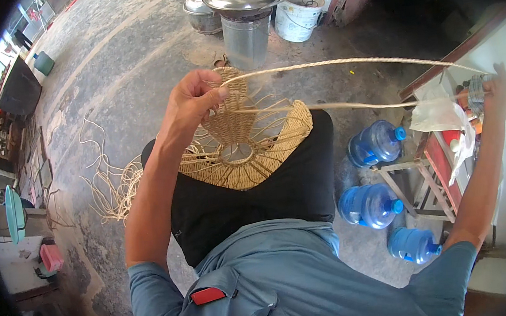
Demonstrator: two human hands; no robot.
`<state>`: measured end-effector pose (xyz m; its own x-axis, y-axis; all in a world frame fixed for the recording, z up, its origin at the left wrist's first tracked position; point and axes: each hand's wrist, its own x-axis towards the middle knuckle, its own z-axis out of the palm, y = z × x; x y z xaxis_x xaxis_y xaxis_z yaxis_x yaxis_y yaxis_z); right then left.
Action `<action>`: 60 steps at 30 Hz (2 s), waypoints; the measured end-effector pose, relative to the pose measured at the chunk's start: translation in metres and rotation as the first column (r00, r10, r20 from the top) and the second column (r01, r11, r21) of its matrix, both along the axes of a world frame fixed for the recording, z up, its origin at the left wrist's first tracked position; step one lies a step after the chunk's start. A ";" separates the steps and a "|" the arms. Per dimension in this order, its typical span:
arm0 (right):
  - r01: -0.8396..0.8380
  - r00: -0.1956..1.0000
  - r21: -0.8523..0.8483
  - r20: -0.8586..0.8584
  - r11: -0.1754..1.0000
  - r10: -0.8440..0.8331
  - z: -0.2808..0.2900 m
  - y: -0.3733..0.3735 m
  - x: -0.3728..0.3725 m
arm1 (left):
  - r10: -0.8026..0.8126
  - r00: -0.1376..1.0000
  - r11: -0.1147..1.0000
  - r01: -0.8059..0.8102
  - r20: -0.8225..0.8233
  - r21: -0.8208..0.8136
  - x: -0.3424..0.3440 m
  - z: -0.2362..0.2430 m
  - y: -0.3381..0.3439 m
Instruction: Weave a wicker basket frame using traditional handcraft techniques.
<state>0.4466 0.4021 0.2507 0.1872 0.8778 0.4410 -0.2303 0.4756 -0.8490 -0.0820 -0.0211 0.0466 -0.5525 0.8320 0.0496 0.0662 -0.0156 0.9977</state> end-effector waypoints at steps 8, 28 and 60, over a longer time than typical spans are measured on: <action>0.595 0.718 0.006 0.445 0.804 -0.535 -0.039 0.155 0.167 | 0.017 1.000 0.997 -0.016 -0.018 0.081 0.001 -0.014 0.004; -0.549 0.604 0.028 0.705 0.836 0.373 -0.188 -0.259 -0.289 | -0.029 0.952 0.997 0.006 -0.306 -0.074 0.005 0.011 -0.017; -0.584 0.596 -0.032 0.663 0.811 0.454 -0.216 -0.340 -0.369 | -0.261 0.964 0.954 0.250 -0.050 -0.168 -0.023 0.007 -0.014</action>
<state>0.0773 0.0620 0.0351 -0.6442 0.6351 0.4262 0.0539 0.5936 -0.8029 -0.1054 -0.0348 0.0535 -0.3202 0.9452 -0.0634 0.1515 0.1172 0.9815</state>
